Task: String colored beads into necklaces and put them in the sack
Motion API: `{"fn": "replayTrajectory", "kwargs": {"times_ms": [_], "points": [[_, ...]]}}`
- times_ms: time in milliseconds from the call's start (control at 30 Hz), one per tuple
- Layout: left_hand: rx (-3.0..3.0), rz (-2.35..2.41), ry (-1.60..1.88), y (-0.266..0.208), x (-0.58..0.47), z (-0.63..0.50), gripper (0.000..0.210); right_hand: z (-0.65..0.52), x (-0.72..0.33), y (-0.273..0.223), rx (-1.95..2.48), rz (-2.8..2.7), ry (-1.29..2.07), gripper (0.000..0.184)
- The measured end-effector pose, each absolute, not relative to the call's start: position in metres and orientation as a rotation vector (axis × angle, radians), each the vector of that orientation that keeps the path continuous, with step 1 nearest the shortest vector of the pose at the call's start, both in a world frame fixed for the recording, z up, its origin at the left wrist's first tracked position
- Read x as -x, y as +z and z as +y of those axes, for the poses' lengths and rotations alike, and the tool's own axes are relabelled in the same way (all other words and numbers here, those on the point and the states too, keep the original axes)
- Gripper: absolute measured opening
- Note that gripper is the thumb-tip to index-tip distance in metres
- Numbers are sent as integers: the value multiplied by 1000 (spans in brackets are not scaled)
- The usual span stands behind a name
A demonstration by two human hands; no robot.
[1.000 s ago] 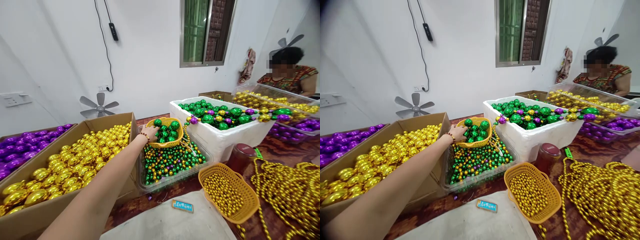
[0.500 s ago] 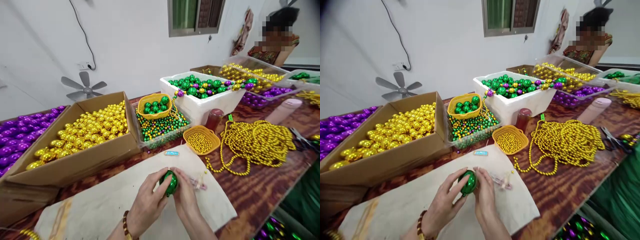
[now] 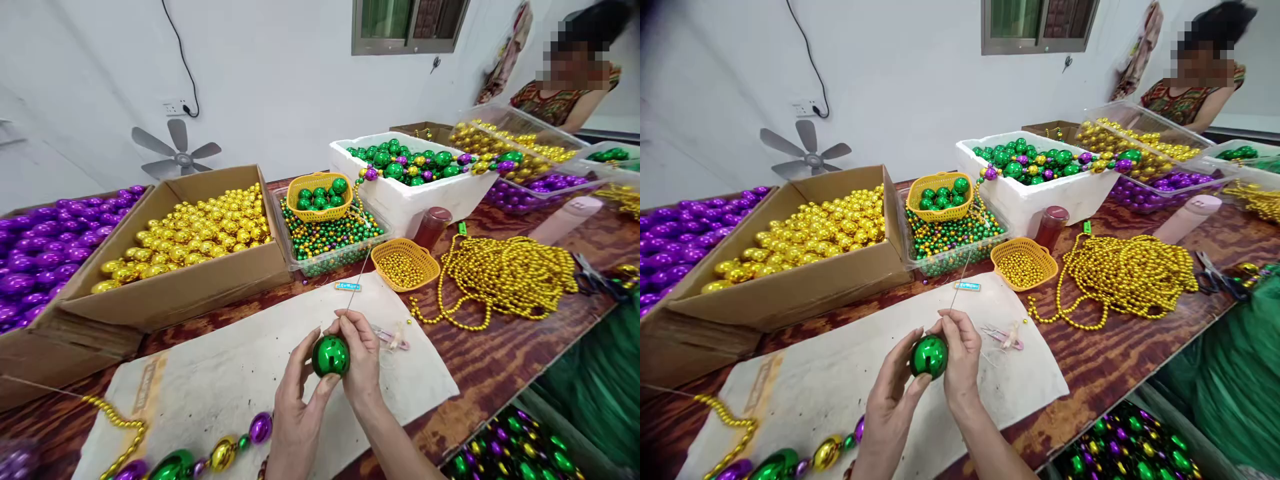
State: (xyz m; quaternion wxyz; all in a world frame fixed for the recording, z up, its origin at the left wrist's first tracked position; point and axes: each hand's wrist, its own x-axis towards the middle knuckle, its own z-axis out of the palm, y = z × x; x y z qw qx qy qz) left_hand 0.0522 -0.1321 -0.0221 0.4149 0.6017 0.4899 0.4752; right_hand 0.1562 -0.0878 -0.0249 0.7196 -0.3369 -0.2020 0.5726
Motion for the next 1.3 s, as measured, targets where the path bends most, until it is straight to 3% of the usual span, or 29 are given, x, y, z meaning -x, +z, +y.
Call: {"fn": "replayTrajectory", "kwargs": {"times_ms": [533, 767, 1000, 1300], "points": [[-1805, 1237, 1253, -29, -37, -125, 49, -93, -142, -33, 985, -585, 1047, 16], [-1775, 1282, 1361, -8, -6, -107, 46, -119, -162, -54, 1077, -848, 1202, 19], [-1482, 1306, 1502, 28, 21, -85, 38, -165, -148, -79, 1065, -1058, 1300, 25], [-968, 913, 1575, 55, 28, -70, 29, -171, -141, -79, 1059, -1144, 1298, 26]]}}
